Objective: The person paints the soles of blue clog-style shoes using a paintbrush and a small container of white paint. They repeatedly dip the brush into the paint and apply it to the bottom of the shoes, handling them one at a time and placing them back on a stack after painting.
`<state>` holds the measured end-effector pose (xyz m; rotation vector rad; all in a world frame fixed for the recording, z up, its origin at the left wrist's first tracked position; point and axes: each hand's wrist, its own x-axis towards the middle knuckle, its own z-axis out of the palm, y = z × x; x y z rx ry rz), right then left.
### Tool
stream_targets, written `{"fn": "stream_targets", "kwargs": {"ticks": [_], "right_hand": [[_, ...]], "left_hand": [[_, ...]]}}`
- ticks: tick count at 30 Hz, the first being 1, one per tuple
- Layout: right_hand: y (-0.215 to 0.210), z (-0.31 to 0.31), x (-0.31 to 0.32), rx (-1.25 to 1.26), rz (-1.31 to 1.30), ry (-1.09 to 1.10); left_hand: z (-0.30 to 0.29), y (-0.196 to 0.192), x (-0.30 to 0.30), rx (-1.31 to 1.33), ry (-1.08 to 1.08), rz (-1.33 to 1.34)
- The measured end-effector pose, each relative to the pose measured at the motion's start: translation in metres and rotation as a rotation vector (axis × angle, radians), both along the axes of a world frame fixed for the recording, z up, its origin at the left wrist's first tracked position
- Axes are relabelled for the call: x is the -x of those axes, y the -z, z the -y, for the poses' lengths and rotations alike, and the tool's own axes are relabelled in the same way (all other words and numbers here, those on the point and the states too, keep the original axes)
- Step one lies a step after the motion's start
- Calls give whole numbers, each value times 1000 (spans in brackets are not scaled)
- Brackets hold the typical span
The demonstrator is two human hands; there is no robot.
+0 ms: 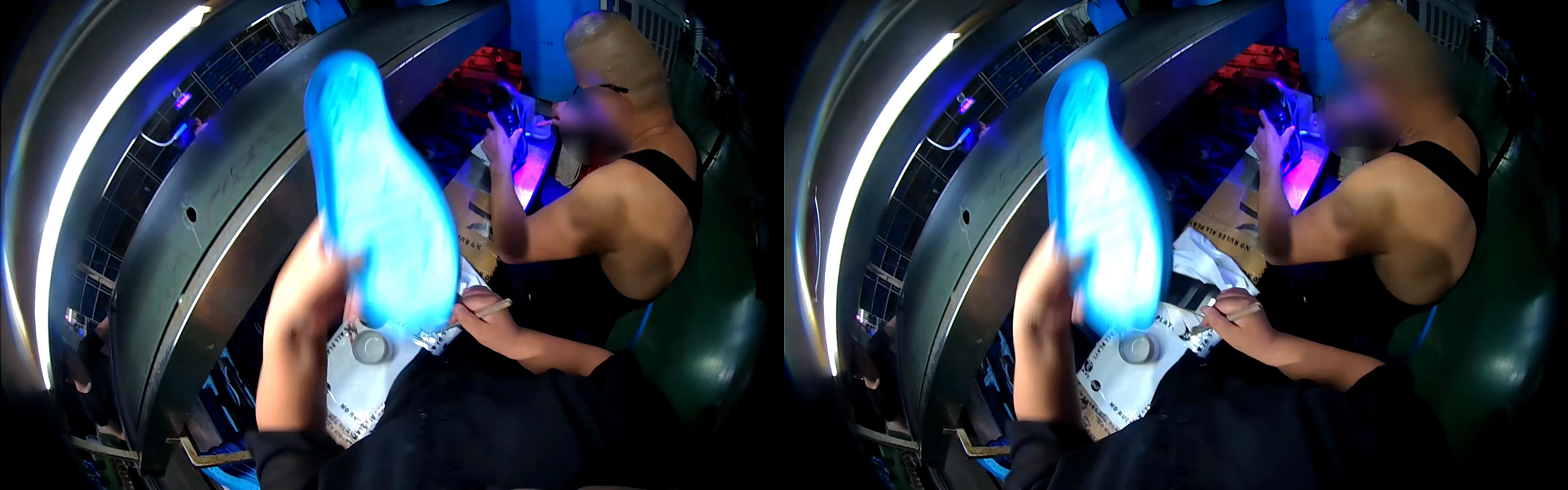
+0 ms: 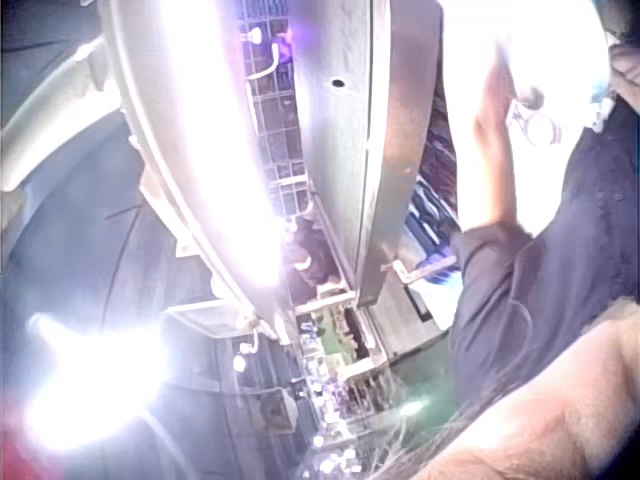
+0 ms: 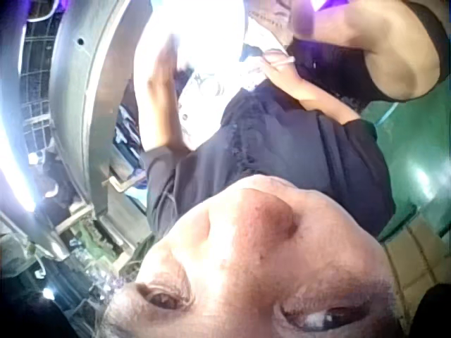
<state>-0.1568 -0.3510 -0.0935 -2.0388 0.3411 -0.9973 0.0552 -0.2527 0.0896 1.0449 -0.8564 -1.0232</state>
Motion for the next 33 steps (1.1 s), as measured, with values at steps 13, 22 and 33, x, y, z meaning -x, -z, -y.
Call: {"fn": "stream_targets", "kwargs": {"ticks": [13, 22, 33], "right_hand": [[14, 25, 16, -259, -12, -18], [-18, -51, -53, -367, 9, -406], [-53, -193, -173, -89, -126, -955]], "left_hand": [[25, -71, 117, 686, 265, 297], [-150, -42, 95, 747, 186, 747], [-492, 152, 79, -700, -1499, 487]]}}
